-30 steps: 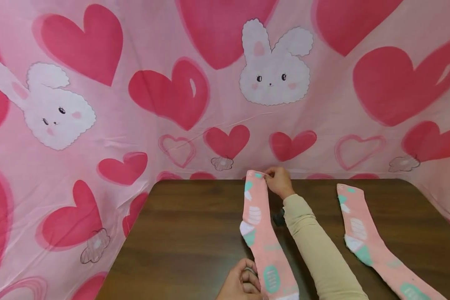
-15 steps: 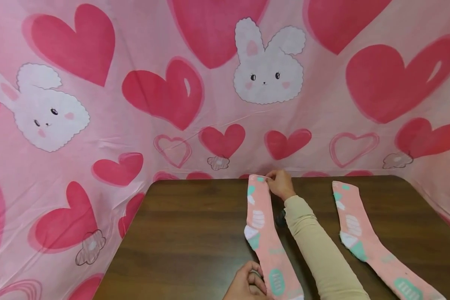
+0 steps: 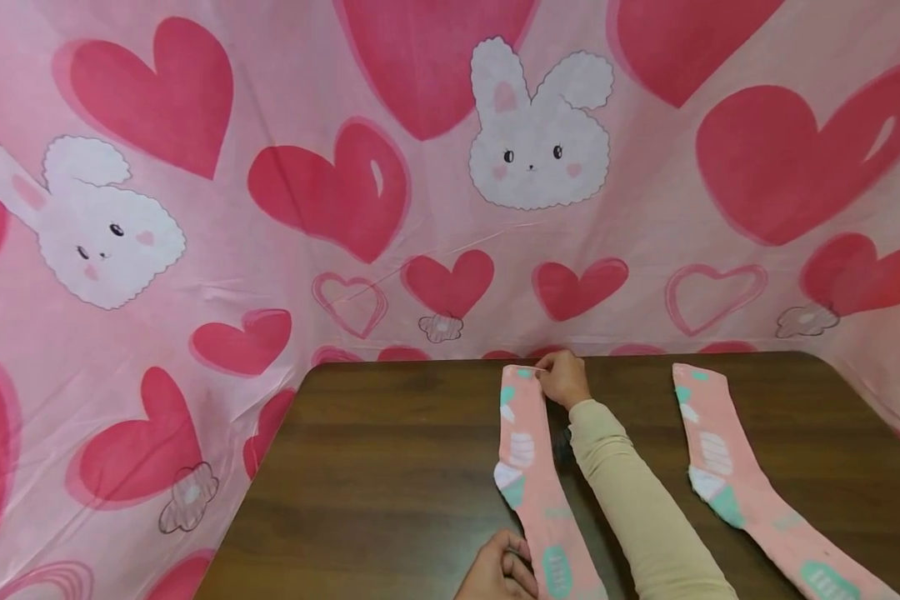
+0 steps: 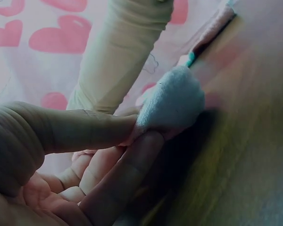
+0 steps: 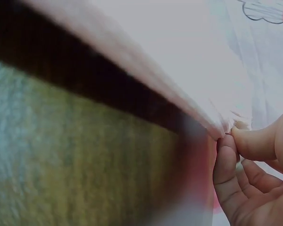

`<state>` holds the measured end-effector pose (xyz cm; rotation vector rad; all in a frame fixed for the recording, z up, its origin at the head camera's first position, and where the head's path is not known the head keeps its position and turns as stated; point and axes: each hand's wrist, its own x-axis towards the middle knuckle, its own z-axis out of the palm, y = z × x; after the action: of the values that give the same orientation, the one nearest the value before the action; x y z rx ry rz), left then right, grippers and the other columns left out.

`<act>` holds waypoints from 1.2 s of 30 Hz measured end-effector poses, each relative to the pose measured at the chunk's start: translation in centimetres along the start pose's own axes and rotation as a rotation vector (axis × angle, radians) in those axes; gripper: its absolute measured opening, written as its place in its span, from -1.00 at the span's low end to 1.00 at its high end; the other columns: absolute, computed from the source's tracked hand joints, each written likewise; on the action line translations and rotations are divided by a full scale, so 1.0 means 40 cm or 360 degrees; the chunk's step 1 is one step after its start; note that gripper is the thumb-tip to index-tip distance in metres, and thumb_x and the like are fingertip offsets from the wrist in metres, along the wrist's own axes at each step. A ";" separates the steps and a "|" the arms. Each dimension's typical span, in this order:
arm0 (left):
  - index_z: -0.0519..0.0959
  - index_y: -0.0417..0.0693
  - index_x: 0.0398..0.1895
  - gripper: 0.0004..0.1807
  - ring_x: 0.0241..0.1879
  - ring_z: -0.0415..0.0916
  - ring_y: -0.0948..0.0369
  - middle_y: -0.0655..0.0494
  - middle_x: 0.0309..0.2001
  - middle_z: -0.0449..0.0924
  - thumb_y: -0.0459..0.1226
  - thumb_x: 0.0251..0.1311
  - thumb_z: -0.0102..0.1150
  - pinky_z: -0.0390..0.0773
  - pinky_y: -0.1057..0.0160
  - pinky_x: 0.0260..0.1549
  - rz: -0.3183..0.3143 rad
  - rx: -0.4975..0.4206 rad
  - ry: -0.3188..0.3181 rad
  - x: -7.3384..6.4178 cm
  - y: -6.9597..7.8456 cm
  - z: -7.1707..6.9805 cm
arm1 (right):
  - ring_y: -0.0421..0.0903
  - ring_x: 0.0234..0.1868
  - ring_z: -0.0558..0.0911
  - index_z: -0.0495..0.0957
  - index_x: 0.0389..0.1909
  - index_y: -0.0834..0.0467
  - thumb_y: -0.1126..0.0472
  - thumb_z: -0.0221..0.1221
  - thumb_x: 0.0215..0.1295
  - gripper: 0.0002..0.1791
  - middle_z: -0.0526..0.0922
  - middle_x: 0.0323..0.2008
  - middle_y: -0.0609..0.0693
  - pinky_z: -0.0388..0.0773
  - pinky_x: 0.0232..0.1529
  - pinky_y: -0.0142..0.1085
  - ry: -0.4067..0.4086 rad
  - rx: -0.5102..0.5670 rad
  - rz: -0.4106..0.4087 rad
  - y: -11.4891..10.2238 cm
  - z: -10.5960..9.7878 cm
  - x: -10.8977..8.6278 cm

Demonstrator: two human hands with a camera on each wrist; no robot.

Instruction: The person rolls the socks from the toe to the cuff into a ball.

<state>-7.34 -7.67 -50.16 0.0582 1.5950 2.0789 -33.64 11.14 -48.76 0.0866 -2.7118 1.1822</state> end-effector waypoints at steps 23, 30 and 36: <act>0.56 -0.13 -0.17 -0.61 -0.63 0.48 0.25 0.18 -0.60 0.52 -0.31 -0.03 0.55 0.55 0.30 -0.49 0.0060 0.0815 0.0338 -0.038 0.050 0.012 | 0.18 -0.20 0.62 0.69 -0.22 0.36 0.34 0.37 0.13 -0.79 0.68 -0.34 0.18 0.55 -0.11 0.06 -0.0033 -0.0075 -0.0081 0.014 -0.067 0.004; 0.64 -0.10 -0.39 -0.82 -0.64 0.51 0.33 0.27 -0.60 0.59 -0.31 0.00 0.50 0.52 0.36 -0.55 0.0183 0.0793 0.0215 -0.030 0.077 0.101 | 0.17 -0.24 0.64 0.70 -0.33 0.32 0.35 0.33 0.17 -0.90 0.70 -0.40 0.12 0.56 -0.10 0.07 -0.0057 -0.0216 -0.0154 0.042 -0.129 0.004; 0.70 -0.12 -0.44 -0.88 -0.61 0.53 0.45 0.38 -0.58 0.61 -0.33 0.03 0.51 0.55 0.42 -0.54 0.0324 0.0716 0.0025 0.004 0.077 0.177 | 0.15 -0.32 0.63 0.67 -0.48 0.25 0.36 0.33 0.15 -0.94 0.67 -0.48 0.09 0.57 -0.21 0.04 0.0004 -0.0357 -0.0167 0.066 -0.173 0.000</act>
<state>-6.25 -1.85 -45.23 0.3747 2.1127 1.8212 -33.00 18.00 -46.07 0.1932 -2.7784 0.8440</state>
